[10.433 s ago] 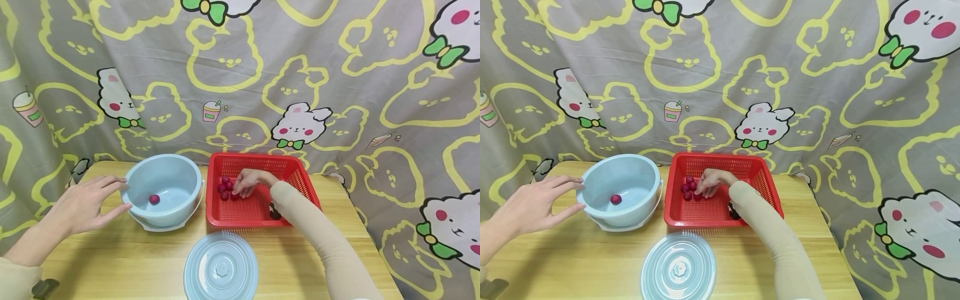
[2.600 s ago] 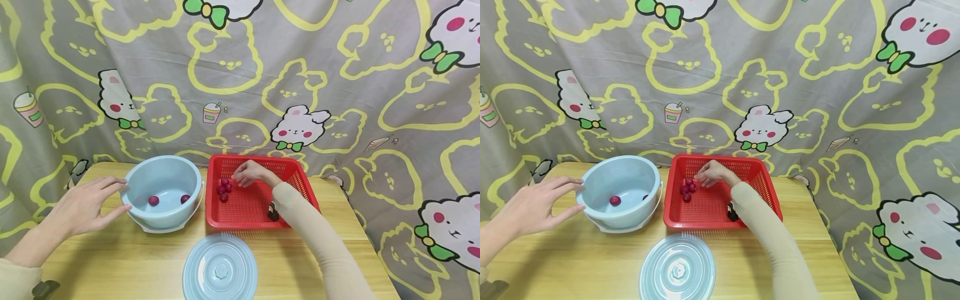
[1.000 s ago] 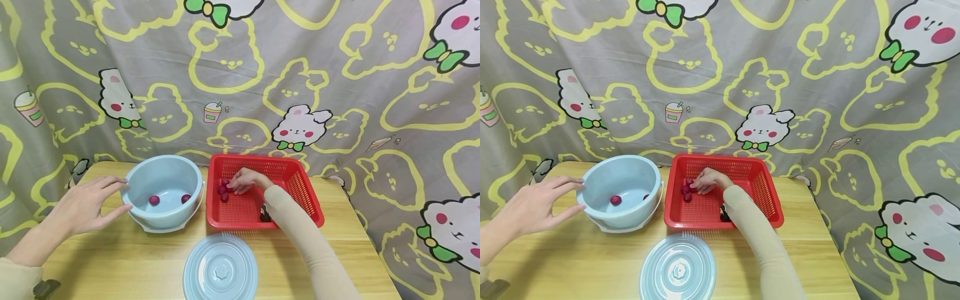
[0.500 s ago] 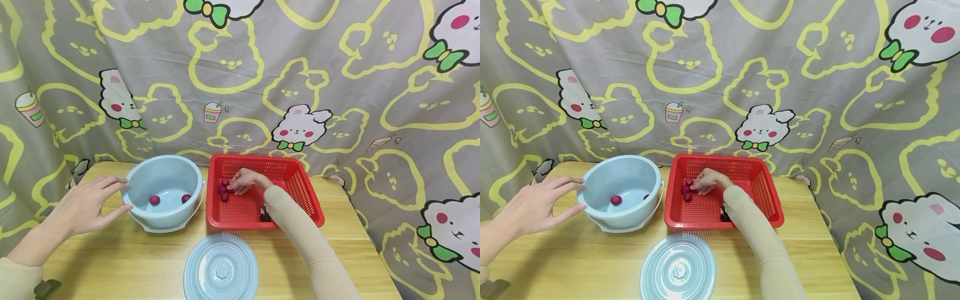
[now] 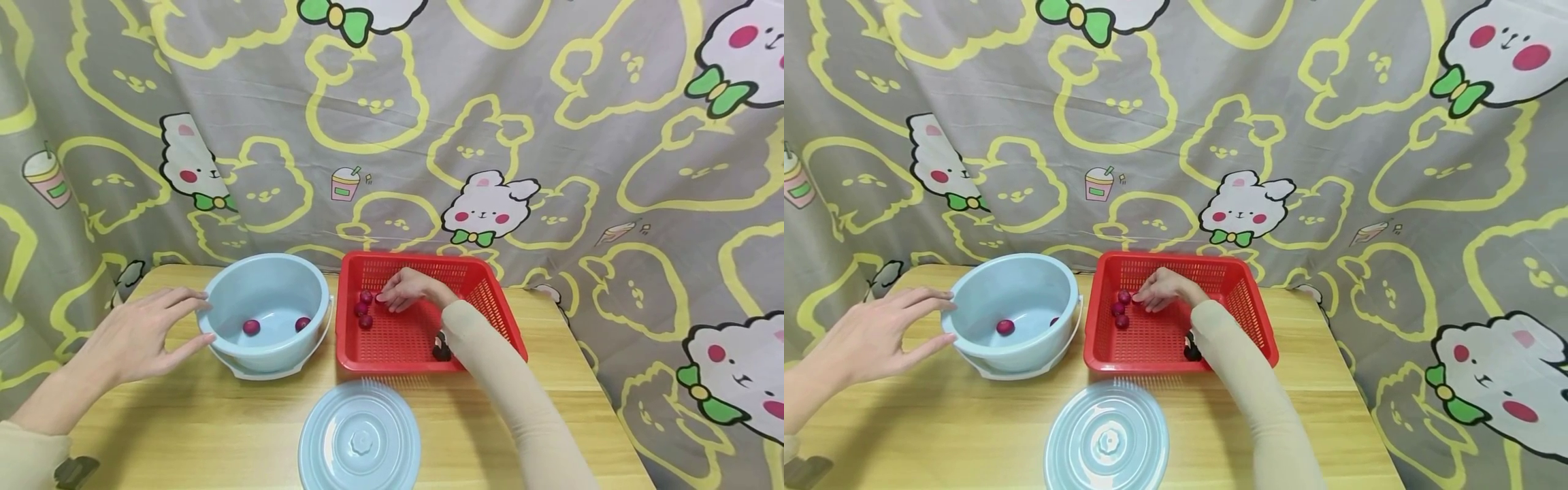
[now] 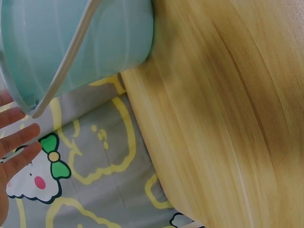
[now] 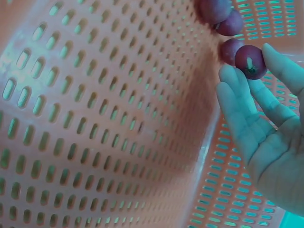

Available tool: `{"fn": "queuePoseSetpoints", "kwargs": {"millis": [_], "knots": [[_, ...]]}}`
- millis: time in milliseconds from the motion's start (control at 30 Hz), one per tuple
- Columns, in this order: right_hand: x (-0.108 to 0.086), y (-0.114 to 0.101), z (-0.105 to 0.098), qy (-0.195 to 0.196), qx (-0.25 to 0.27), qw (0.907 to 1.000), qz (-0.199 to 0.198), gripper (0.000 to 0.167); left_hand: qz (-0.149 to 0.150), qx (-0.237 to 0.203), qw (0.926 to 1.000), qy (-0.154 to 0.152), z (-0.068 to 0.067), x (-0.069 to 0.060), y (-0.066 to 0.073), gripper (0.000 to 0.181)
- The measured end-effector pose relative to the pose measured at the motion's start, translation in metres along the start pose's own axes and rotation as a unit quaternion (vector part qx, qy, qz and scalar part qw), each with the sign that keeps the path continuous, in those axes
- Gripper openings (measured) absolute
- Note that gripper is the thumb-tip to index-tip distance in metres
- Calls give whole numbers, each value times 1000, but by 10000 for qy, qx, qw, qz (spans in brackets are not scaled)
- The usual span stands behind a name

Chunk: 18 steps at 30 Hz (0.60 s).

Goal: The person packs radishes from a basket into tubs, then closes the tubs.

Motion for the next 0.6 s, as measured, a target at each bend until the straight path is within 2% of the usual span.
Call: {"fn": "queuePoseSetpoints", "kwargs": {"millis": [300, 600], "knots": [[-4, -13, -5, 197, 328, 9991, -181, 34, 41, -9, 10000, 30, 0, 0, 0, 53], [-12, -28, -9, 214, 299, 9988, -328, 34, 57, -27, 10000, 69, 0, -1, -1, 54]]}}
Point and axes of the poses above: each hand's wrist, its own x-axis towards the middle knuckle, its own z-axis out of the palm, y = z × x, the point moved 10 cm from there along x, towards the middle knuckle, and after that the axes turned 13 degrees about -z, right-handed, at the moved point
